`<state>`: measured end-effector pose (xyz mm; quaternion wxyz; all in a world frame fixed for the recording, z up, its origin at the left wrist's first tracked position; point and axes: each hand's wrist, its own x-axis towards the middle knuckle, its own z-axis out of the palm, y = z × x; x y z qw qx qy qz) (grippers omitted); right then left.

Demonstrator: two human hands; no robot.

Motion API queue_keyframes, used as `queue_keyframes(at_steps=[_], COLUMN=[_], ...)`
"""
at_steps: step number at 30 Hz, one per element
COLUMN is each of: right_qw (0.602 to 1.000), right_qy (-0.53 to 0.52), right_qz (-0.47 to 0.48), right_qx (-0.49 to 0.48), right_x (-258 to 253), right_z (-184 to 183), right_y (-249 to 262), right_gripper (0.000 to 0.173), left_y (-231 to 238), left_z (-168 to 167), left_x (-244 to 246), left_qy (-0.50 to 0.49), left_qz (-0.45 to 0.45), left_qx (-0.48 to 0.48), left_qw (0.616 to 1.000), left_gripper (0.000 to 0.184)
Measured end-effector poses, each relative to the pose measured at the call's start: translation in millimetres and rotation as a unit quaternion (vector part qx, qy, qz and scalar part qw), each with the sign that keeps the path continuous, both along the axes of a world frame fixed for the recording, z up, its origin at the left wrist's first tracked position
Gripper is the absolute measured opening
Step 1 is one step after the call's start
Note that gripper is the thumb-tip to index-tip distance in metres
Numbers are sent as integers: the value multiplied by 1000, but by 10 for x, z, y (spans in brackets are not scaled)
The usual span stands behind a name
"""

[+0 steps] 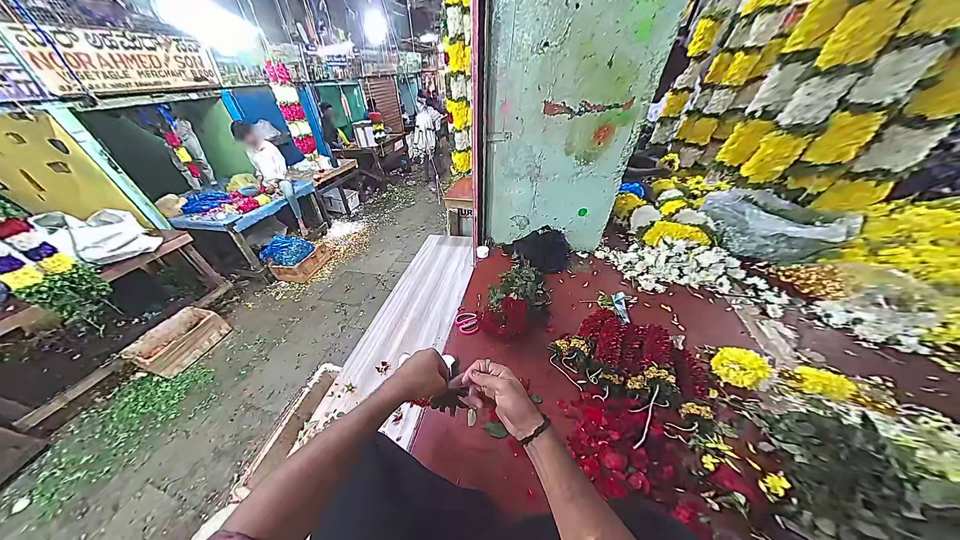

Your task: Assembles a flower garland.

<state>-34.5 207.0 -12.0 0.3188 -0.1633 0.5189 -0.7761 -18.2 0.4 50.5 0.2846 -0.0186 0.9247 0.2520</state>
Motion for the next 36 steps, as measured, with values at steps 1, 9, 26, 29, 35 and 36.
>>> queue_keyframes(at_steps=[1, 9, 26, 29, 35, 36], right_qw=[1000, 982, 991, 987, 969, 966], right_qy=[4, 101, 40, 76, 220, 242], right_qz=[-12, -27, -65, -64, -28, -25], right_qx=[10, 155, 113, 124, 109, 90], right_x=[6, 145, -70, -95, -143, -175], right_z=[-5, -76, 64, 106, 265, 296], right_y=[-11, -177, 104, 142, 317, 363], right_gripper=[27, 17, 21, 18, 14, 14], left_y=[-4, 65, 300, 345, 420, 449], left_z=[-48, -279, 46, 55, 253, 357], left_x=[-26, -112, 259, 256, 276, 295], left_qy=[5, -28, -16, 12, 92, 115], left_qz=[5, 48, -140, -130, -265, -299], left_qx=[-1, 2, 76, 71, -24, -19], left_qw=[1000, 998, 987, 989, 960, 947], left_gripper=[20, 19, 19, 20, 19, 17])
